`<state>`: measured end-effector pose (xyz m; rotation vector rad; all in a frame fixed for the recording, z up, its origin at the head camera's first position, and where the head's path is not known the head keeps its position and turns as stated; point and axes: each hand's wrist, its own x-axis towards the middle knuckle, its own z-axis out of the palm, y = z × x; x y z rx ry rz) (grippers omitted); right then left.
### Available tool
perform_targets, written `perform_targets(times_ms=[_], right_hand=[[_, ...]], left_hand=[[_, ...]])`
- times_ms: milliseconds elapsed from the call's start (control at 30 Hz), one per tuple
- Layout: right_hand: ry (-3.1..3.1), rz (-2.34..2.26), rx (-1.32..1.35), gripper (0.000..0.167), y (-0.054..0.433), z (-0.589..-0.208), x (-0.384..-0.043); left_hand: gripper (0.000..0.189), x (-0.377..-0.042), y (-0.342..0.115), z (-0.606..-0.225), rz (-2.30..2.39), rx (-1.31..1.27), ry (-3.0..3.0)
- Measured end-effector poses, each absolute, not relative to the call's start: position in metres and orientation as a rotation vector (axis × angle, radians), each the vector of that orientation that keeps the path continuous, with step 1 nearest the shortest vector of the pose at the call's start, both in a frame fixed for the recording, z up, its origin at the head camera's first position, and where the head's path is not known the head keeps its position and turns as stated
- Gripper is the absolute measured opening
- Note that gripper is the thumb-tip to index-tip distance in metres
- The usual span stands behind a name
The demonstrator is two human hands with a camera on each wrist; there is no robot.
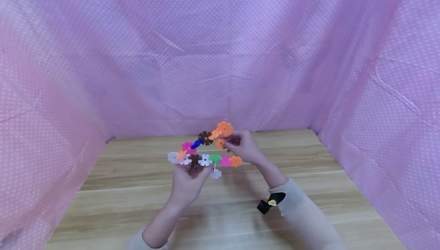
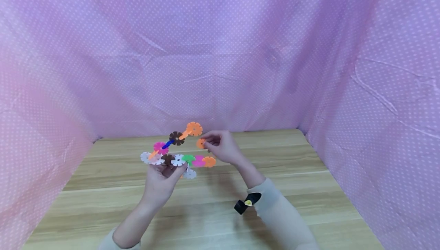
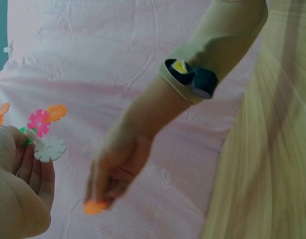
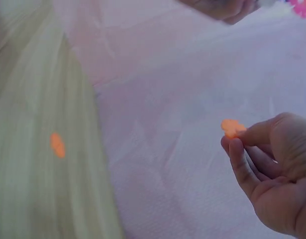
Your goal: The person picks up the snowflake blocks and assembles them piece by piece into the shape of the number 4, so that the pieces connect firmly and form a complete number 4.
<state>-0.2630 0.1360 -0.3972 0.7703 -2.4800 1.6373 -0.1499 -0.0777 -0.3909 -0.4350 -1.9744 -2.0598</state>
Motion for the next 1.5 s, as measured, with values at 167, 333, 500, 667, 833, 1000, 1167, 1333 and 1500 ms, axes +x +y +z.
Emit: perform_targets(times_ms=[167,333,500,667,833,1000,1167,1333,1500], right_hand=[[-2.361,1.751,0.906,0.007,0.142,-0.365,-0.244],[-2.289,1.86,1.021,0.009,0.143,-0.345,-0.227],[-2.193,1.89,1.209,0.014,0.14,-0.337,-0.219],[-2.135,1.89,1.296,0.011,0.139,-0.339,-0.215],[-2.111,1.87,1.362,0.011,0.14,-0.341,-0.213],[-2.118,1.795,1.411,0.011,0.14,-0.339,-0.212],[-2.098,1.788,1.479,0.011,0.141,-0.338,-0.212],[-2.088,1.778,1.561,0.011,0.141,-0.338,-0.214],[-2.064,1.734,1.668,0.013,0.141,-0.335,-0.216]], left_hand=[[0.027,-0.151,-0.078,-0.39,-2.088,-0.433,-1.97],[0.017,-0.151,-0.076,-0.388,-2.121,-0.413,-1.962],[0.014,-0.151,-0.075,-0.386,-2.161,-0.411,-1.949],[0.013,-0.151,-0.074,-0.387,-2.172,-0.416,-1.943],[0.014,-0.151,-0.074,-0.388,-2.158,-0.435,-1.953],[0.014,-0.151,-0.075,-0.39,-2.143,-0.416,-1.991],[0.013,-0.152,-0.076,-0.393,-2.126,-0.442,-2.009],[0.014,-0.153,-0.077,-0.393,-2.127,-0.488,-1.979],[0.013,-0.153,-0.077,-0.395,-2.115,-0.529,-1.981]])
